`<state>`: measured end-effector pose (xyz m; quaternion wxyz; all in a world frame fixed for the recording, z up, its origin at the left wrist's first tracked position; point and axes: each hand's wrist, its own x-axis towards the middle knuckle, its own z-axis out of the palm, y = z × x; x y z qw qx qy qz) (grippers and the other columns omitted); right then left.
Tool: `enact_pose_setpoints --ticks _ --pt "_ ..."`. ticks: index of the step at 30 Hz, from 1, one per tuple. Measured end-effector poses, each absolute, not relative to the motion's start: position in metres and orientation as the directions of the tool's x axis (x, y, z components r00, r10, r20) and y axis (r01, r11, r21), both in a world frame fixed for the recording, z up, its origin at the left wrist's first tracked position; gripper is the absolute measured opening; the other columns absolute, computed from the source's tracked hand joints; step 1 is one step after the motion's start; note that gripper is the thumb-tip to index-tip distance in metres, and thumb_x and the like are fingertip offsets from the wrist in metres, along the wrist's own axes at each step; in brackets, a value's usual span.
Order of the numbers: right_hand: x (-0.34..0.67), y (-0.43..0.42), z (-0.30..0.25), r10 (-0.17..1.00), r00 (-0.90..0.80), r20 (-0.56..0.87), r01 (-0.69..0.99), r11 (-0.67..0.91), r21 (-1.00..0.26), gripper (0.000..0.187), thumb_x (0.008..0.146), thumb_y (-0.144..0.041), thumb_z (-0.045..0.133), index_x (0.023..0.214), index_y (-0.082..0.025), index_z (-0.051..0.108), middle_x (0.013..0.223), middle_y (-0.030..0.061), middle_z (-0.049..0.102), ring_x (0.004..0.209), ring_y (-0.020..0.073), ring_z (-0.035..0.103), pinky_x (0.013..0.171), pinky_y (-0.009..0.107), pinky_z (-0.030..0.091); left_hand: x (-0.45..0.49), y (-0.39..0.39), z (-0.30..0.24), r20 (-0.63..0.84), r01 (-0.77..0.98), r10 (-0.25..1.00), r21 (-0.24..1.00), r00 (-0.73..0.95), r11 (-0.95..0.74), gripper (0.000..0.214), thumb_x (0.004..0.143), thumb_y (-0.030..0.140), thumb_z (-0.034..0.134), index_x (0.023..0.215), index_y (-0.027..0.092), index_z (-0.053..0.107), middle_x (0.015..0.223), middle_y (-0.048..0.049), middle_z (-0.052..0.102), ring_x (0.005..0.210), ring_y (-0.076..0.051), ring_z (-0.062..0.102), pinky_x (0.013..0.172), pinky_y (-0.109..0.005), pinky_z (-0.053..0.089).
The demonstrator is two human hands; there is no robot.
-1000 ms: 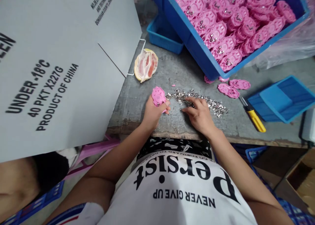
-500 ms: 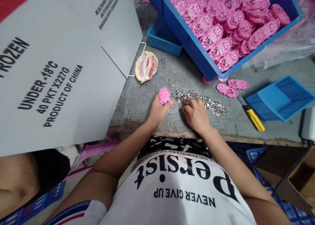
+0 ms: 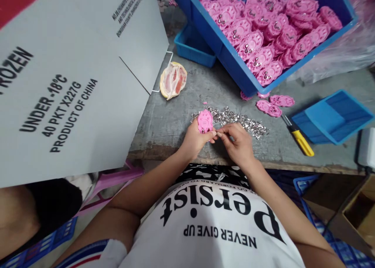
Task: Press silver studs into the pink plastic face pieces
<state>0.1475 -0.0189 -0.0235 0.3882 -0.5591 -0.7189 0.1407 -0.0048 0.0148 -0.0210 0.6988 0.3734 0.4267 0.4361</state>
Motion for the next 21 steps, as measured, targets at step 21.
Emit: enact_pose_setpoints --ticks 21 --pt "0.146 -0.027 -0.017 0.987 0.155 0.046 0.158 0.021 -0.987 0.018 0.084 -0.039 0.074 0.088 -0.022 0.072 0.082 0.0014 0.073 0.073 0.0163 0.065 0.070 0.032 0.051 -0.006 0.008 -0.009 -0.261 -0.297 0.935 0.897 0.239 0.326 0.037 0.065 0.016 0.078 0.094 0.018 0.054 0.076 0.0018 0.065 0.061 -0.012 0.065 0.054 -0.024 0.049"
